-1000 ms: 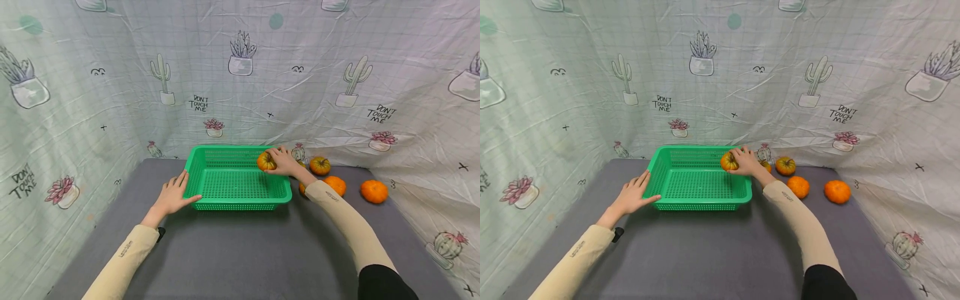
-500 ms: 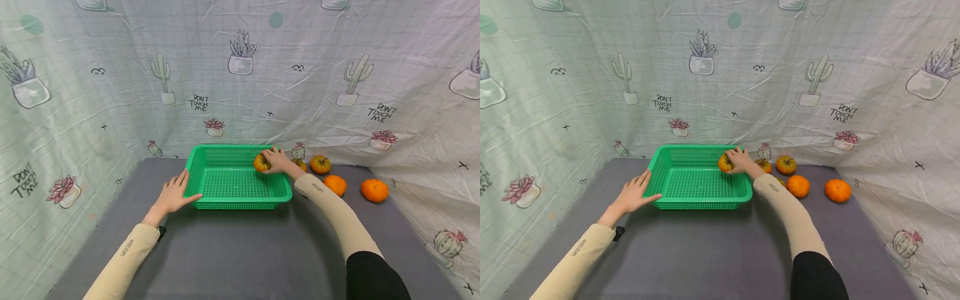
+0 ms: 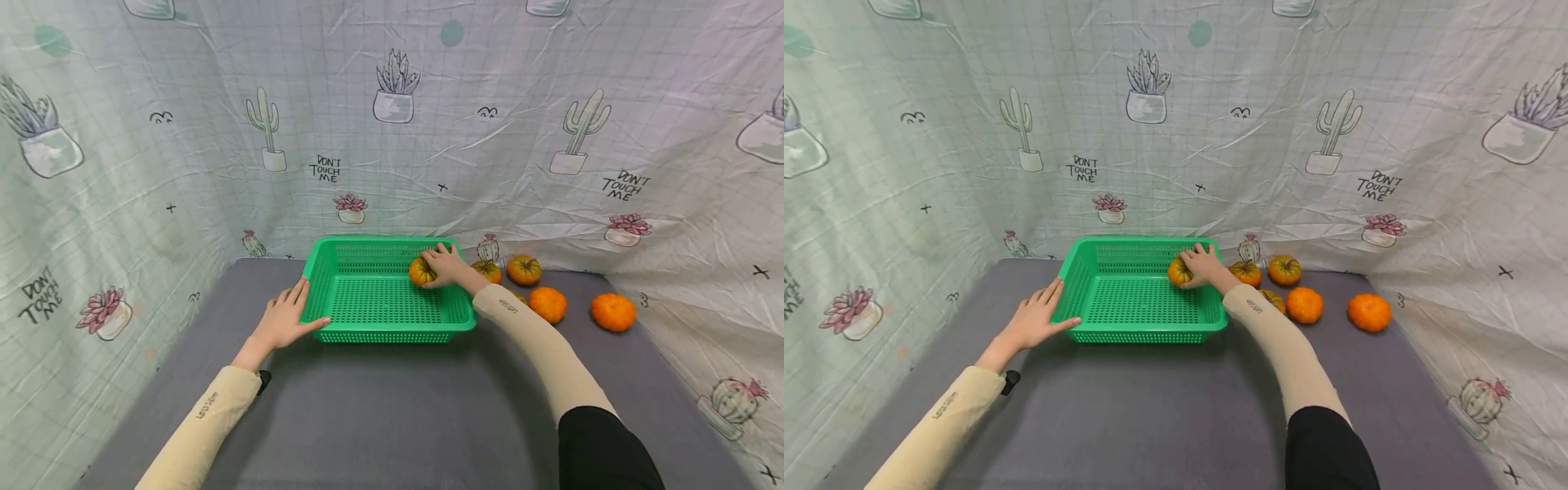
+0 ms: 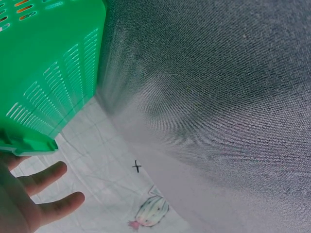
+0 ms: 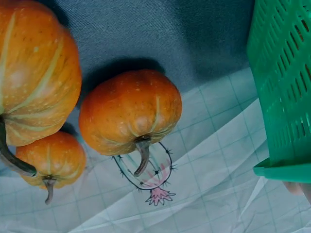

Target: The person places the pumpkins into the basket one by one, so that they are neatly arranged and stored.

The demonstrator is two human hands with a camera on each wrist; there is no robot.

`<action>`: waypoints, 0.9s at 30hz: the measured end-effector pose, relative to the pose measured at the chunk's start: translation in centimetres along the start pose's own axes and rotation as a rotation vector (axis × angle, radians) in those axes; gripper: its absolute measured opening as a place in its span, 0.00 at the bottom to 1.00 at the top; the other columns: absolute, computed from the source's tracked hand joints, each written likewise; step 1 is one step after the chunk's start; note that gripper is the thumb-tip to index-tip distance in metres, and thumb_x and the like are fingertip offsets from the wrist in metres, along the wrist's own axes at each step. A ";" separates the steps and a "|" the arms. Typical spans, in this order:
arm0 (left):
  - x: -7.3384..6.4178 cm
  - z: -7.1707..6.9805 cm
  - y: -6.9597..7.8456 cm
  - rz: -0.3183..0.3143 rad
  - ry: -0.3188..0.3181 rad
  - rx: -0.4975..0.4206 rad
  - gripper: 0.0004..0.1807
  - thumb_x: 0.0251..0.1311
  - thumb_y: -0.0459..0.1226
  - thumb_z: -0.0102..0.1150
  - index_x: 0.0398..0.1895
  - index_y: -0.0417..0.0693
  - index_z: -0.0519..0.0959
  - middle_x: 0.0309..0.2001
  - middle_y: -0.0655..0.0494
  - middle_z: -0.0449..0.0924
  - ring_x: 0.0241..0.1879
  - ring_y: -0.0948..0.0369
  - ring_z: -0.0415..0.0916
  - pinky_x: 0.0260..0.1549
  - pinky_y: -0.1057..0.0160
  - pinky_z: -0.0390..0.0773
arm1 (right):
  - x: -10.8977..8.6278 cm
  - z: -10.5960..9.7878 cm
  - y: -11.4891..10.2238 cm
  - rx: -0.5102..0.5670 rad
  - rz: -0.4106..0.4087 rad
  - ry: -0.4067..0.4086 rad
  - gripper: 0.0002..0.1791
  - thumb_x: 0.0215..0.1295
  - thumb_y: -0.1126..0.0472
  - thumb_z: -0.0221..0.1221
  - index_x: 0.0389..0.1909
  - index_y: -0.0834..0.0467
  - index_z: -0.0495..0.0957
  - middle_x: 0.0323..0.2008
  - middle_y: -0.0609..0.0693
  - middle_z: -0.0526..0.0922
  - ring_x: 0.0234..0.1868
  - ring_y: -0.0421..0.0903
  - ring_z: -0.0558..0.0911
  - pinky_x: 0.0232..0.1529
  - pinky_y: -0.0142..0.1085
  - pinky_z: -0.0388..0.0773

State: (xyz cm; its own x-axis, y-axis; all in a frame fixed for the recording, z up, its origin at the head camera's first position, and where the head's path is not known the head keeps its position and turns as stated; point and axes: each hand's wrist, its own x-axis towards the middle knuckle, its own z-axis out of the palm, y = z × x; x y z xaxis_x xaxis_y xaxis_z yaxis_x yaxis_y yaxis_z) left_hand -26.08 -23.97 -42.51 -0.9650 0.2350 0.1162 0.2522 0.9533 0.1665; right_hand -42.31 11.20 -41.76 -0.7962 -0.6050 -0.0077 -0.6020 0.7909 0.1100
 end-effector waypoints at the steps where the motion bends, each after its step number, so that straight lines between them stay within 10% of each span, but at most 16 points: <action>1: 0.0 0.0 0.0 0.001 -0.002 -0.001 0.54 0.50 0.68 0.41 0.69 0.40 0.43 0.71 0.43 0.40 0.64 0.41 0.50 0.52 0.36 0.56 | 0.0 0.0 -0.1 -0.005 0.000 -0.006 0.43 0.50 0.37 0.58 0.64 0.54 0.58 0.61 0.52 0.67 0.55 0.53 0.61 0.54 0.57 0.53; 27: 0.1 0.1 0.1 -0.007 0.006 -0.014 0.54 0.50 0.68 0.42 0.70 0.40 0.43 0.71 0.44 0.40 0.64 0.41 0.50 0.52 0.36 0.55 | -0.5 -0.4 0.0 -0.104 0.014 -0.087 0.34 0.57 0.40 0.53 0.61 0.55 0.64 0.59 0.53 0.68 0.61 0.56 0.60 0.60 0.60 0.51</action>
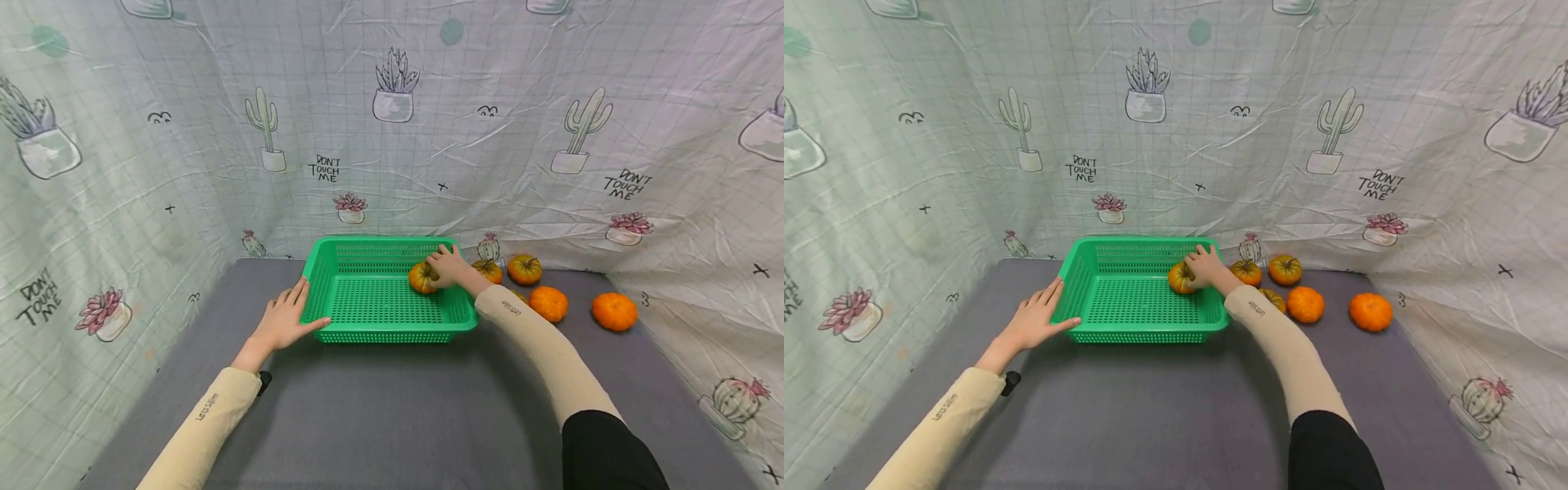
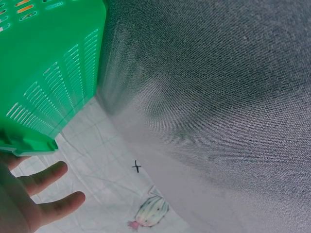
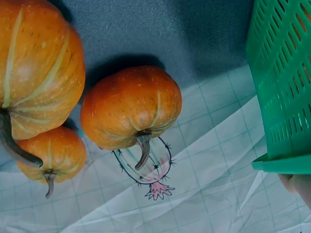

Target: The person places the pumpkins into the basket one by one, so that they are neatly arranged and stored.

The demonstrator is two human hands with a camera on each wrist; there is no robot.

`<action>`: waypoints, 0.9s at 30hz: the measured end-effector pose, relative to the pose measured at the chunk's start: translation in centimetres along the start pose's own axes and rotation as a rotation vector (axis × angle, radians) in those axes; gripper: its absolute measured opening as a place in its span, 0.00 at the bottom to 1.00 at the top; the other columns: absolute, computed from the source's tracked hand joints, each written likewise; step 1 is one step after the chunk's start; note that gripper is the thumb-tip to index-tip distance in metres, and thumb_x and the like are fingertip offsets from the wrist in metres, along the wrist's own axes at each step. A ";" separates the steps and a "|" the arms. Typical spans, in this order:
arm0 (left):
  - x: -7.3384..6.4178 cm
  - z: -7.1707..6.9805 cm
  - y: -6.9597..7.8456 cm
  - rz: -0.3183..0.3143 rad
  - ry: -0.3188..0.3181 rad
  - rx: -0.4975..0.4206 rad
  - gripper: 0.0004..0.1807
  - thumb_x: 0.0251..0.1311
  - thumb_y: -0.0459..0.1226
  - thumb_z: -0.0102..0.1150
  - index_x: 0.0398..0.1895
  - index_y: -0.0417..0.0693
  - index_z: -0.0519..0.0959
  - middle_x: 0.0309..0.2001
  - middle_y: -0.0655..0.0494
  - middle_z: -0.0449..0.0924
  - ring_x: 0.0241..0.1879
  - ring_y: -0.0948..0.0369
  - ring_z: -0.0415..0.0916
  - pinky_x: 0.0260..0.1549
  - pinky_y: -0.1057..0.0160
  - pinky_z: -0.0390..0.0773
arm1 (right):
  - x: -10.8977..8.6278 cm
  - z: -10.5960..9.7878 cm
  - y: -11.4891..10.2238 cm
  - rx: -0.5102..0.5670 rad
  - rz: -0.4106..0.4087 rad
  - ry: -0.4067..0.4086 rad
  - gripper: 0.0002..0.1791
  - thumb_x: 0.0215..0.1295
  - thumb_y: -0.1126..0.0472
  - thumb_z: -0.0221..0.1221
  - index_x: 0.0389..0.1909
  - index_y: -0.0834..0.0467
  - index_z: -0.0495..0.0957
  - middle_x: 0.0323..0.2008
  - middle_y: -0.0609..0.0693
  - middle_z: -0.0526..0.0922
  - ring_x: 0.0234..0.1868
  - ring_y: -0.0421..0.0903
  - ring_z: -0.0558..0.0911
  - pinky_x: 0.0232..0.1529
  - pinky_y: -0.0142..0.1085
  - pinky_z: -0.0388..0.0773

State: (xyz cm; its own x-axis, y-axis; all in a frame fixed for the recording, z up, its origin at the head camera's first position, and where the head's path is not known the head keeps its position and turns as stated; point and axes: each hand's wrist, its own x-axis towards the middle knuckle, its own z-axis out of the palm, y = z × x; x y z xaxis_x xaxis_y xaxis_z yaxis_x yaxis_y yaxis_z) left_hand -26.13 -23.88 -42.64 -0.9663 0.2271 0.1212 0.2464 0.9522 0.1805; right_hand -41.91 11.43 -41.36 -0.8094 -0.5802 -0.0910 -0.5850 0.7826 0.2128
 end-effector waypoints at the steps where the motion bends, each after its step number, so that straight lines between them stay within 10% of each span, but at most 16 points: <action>1: 0.0 0.0 0.0 0.000 -0.001 0.000 0.54 0.50 0.68 0.42 0.70 0.40 0.43 0.71 0.44 0.40 0.64 0.41 0.50 0.53 0.36 0.55 | -0.1 0.0 0.1 -0.003 0.002 -0.001 0.34 0.57 0.40 0.53 0.61 0.56 0.64 0.59 0.53 0.68 0.61 0.56 0.60 0.60 0.60 0.50; 11: 0.2 0.2 0.2 0.010 0.000 0.002 0.54 0.51 0.68 0.41 0.69 0.40 0.43 0.71 0.44 0.40 0.64 0.41 0.50 0.52 0.36 0.56 | -1.9 -0.4 0.5 0.031 0.010 0.004 0.31 0.59 0.40 0.51 0.58 0.56 0.68 0.57 0.53 0.70 0.57 0.54 0.62 0.59 0.61 0.50; 27: -0.2 0.1 0.0 0.019 0.021 -0.019 0.56 0.49 0.71 0.37 0.69 0.39 0.43 0.70 0.42 0.41 0.63 0.39 0.50 0.52 0.35 0.54 | -7.2 -0.6 0.1 0.049 -0.161 0.300 0.24 0.59 0.43 0.53 0.48 0.55 0.76 0.48 0.51 0.76 0.51 0.52 0.67 0.51 0.56 0.60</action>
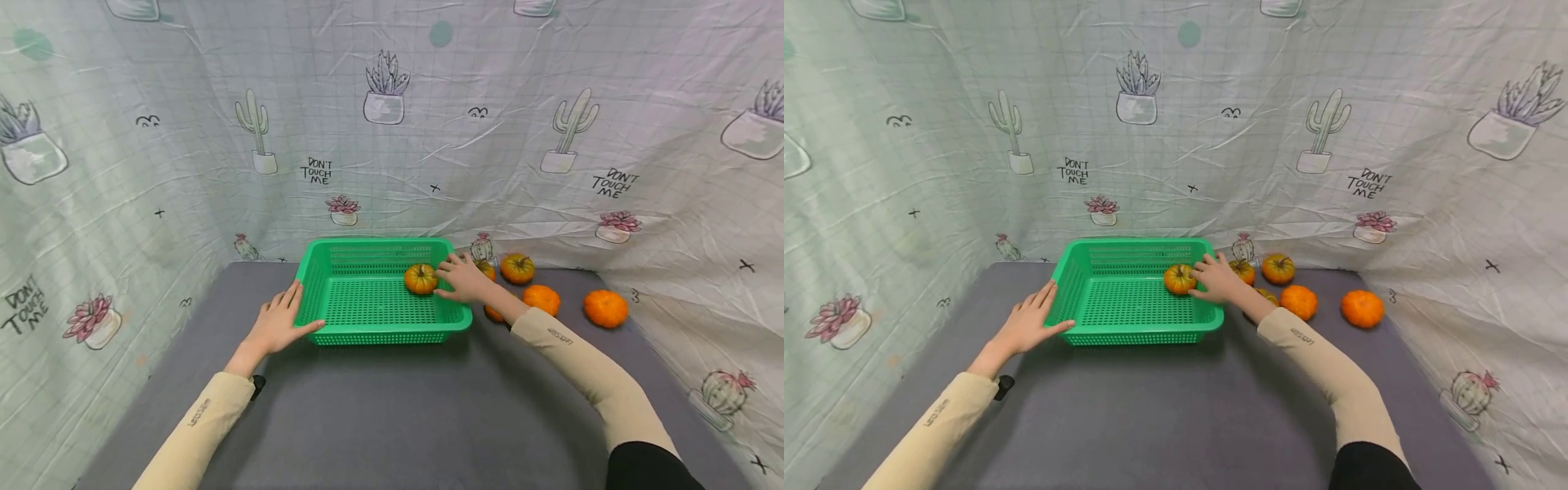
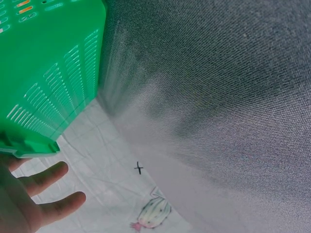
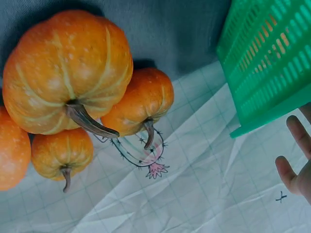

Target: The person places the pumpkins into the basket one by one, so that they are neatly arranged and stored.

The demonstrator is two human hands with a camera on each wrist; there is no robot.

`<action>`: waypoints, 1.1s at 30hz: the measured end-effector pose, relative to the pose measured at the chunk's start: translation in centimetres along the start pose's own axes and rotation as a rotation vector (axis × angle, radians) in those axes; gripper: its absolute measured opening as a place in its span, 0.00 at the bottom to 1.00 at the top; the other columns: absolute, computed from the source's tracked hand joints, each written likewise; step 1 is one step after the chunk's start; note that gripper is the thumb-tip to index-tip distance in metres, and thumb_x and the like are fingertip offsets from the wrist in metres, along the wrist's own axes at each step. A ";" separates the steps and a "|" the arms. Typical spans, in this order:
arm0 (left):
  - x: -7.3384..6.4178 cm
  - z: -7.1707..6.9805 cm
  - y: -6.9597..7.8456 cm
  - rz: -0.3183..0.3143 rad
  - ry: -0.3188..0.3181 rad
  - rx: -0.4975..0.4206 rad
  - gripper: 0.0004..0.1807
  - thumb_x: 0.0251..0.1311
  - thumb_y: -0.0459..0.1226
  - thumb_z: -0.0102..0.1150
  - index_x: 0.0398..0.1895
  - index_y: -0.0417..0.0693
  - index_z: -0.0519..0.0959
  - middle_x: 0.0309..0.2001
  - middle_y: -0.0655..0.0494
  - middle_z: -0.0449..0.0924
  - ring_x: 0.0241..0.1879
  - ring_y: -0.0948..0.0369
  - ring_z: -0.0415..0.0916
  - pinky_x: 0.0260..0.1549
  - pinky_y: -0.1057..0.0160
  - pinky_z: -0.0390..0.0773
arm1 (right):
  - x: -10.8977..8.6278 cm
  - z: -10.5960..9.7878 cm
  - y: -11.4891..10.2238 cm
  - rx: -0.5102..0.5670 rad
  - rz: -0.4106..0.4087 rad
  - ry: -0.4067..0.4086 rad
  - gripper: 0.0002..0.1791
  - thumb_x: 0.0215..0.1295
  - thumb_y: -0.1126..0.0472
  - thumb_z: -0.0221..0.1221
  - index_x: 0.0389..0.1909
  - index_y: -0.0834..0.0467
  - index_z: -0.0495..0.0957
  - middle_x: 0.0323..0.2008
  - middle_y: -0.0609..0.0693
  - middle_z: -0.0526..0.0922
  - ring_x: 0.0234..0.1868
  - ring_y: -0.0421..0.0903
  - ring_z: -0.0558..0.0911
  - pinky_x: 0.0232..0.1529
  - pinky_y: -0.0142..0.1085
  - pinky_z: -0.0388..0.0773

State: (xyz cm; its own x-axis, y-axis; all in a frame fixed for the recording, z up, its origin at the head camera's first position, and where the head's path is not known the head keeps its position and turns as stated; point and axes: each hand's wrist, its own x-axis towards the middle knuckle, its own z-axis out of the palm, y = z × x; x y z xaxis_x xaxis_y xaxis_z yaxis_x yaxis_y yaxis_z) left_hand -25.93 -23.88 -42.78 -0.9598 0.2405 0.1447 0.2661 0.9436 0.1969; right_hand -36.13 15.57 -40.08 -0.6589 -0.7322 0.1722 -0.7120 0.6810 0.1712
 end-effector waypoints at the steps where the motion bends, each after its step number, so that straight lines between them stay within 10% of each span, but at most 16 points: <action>1: 0.0 0.0 0.0 0.002 0.007 -0.005 0.56 0.49 0.71 0.37 0.69 0.39 0.43 0.70 0.43 0.41 0.63 0.39 0.50 0.51 0.35 0.54 | -0.3 0.0 -0.1 -0.004 -0.005 0.015 0.23 0.60 0.43 0.52 0.48 0.55 0.76 0.48 0.51 0.76 0.51 0.52 0.67 0.51 0.55 0.60; 33: -0.1 0.0 0.3 -0.013 -0.025 -0.004 0.53 0.52 0.67 0.41 0.69 0.38 0.42 0.70 0.41 0.39 0.63 0.37 0.50 0.52 0.34 0.54 | -9.8 1.4 -1.0 0.099 0.187 0.336 0.23 0.59 0.53 0.56 0.55 0.56 0.70 0.47 0.54 0.75 0.45 0.50 0.70 0.43 0.48 0.62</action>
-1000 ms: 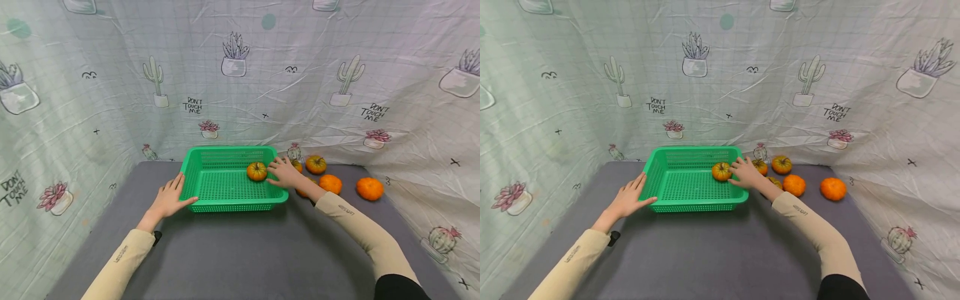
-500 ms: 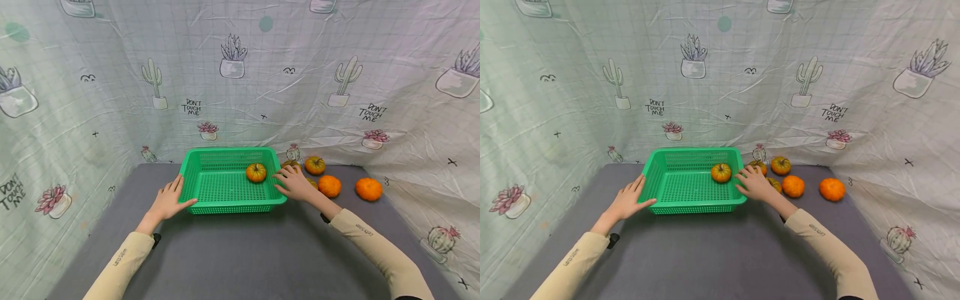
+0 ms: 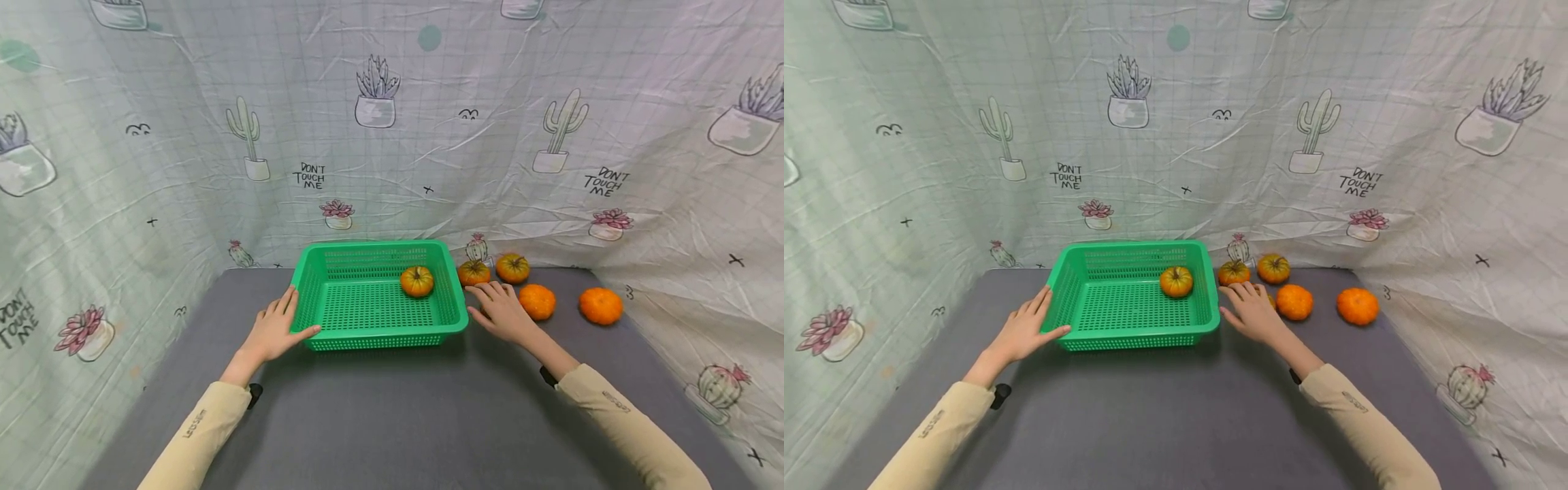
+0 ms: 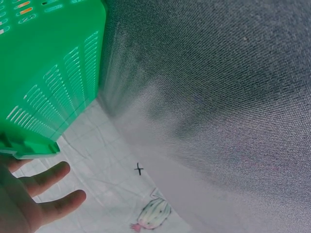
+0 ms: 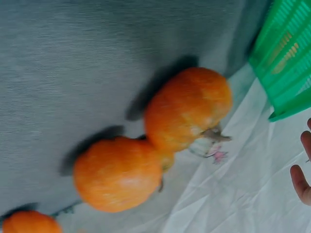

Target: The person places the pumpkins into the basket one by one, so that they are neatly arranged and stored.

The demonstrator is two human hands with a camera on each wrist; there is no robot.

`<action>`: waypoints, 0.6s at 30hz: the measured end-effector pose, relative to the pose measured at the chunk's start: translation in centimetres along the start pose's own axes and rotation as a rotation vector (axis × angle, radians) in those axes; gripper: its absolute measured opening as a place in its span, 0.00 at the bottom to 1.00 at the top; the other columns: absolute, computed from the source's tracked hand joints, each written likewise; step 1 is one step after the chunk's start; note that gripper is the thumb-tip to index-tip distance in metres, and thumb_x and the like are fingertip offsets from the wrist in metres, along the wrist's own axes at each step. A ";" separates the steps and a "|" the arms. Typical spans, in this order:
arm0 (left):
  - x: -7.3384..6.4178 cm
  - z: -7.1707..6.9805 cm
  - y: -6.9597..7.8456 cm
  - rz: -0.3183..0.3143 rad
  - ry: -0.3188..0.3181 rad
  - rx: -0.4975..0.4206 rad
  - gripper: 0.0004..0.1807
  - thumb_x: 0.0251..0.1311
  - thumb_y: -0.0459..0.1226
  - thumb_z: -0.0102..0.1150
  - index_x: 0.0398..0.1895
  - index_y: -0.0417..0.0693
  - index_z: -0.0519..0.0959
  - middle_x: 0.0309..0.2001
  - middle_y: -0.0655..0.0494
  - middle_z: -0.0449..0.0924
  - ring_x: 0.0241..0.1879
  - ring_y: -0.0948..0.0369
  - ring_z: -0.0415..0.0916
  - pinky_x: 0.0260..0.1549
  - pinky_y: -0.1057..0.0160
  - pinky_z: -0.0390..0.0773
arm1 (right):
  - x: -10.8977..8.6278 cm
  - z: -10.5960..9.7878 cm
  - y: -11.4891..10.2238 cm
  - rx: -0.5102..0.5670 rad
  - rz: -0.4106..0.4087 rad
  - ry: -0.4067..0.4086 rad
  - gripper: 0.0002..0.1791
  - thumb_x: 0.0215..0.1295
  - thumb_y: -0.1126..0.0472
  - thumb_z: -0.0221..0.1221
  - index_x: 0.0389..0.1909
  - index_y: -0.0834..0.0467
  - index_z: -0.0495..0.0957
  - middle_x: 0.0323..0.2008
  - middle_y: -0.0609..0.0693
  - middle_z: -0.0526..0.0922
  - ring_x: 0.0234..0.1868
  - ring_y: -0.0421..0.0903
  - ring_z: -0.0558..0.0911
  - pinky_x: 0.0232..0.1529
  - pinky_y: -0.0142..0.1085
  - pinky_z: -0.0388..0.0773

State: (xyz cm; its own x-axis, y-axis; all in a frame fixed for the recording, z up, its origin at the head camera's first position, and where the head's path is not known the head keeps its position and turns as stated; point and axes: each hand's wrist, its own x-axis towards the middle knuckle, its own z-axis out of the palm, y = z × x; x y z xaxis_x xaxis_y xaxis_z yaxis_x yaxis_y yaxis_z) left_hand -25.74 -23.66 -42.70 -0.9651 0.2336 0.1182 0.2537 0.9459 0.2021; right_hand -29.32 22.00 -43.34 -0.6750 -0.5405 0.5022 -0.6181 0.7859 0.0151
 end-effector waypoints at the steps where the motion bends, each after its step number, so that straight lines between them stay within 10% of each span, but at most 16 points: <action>1: 0.0 0.0 0.0 0.002 0.001 -0.001 0.53 0.52 0.67 0.42 0.69 0.38 0.42 0.70 0.41 0.39 0.63 0.37 0.50 0.52 0.34 0.54 | -0.3 0.0 0.3 -0.002 0.009 0.001 0.23 0.59 0.53 0.56 0.55 0.56 0.70 0.47 0.54 0.75 0.45 0.51 0.70 0.43 0.48 0.62; 18: 0.1 0.0 0.0 -0.013 -0.010 -0.013 0.53 0.52 0.67 0.42 0.69 0.38 0.41 0.70 0.42 0.38 0.64 0.38 0.49 0.53 0.34 0.53 | -3.5 -0.6 5.1 -0.150 0.189 -0.193 0.23 0.57 0.57 0.56 0.53 0.61 0.70 0.54 0.61 0.67 0.52 0.58 0.65 0.47 0.59 0.59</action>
State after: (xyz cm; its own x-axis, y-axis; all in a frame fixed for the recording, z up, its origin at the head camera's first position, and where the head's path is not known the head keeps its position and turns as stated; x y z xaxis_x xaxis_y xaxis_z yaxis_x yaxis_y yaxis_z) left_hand -25.81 -23.64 -42.69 -0.9689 0.2237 0.1061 0.2420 0.9460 0.2159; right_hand -29.90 28.12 -44.53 -0.8452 -0.4163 0.3352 -0.4177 0.9058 0.0717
